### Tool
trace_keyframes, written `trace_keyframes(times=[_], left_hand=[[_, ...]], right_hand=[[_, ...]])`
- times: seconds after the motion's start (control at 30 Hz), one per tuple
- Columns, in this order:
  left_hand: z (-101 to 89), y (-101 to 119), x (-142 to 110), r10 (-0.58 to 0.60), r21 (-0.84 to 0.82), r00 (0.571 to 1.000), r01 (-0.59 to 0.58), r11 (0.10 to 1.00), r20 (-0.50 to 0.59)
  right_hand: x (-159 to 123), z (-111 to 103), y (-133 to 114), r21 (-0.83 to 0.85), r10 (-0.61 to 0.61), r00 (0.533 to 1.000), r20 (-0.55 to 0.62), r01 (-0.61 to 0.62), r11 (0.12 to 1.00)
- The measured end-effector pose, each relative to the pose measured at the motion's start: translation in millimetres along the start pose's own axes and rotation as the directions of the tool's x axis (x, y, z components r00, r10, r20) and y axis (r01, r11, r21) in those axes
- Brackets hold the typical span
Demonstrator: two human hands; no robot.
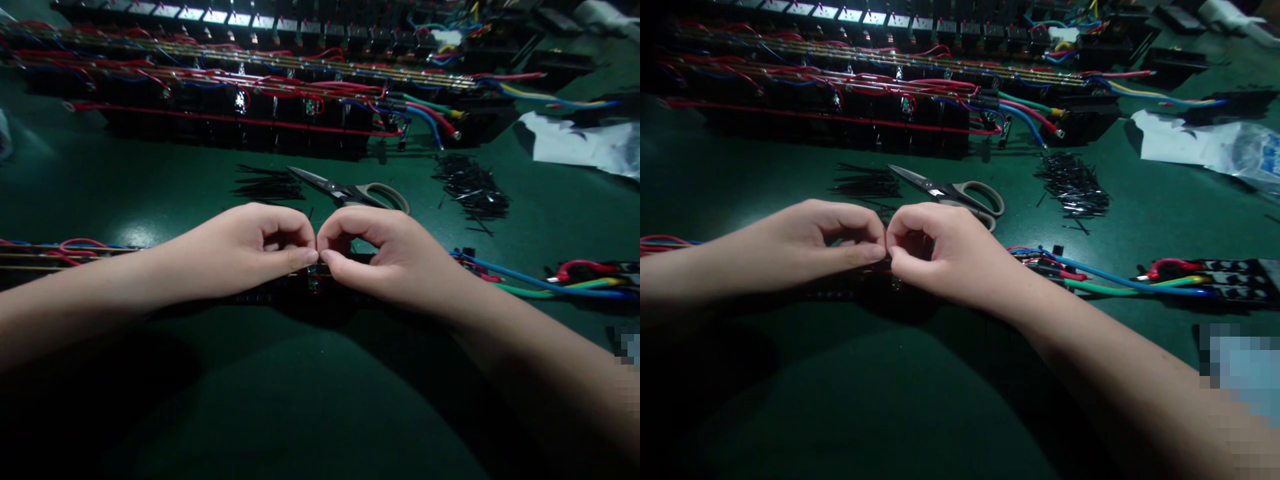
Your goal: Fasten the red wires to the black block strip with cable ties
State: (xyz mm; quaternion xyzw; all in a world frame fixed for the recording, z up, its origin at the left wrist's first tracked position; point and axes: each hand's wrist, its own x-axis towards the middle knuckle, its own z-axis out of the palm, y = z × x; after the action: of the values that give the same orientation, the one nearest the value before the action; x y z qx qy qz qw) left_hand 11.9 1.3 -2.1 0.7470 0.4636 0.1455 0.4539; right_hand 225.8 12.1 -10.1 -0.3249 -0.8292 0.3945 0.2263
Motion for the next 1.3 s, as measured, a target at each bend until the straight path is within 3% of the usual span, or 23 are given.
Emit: trace_keyframes(times=[1.03, 1.3], left_hand=[[0.6, -0.3, -0.2, 0.027, -0.013, 1.0, -0.027, 1.0, -0.012], [2.9, -1.3, -0.4, 0.065, 0.016, 0.996, -0.064, 0.998, -0.057]], right_hand=[[0.1, 0.7, -2.1, 0.019, 0.014, 1.0, -0.023, -0.013, 1.0], [0.3, 1.6, -2.1, 0.054, 0.065, 0.991, -0.113, -0.059, 0.997]])
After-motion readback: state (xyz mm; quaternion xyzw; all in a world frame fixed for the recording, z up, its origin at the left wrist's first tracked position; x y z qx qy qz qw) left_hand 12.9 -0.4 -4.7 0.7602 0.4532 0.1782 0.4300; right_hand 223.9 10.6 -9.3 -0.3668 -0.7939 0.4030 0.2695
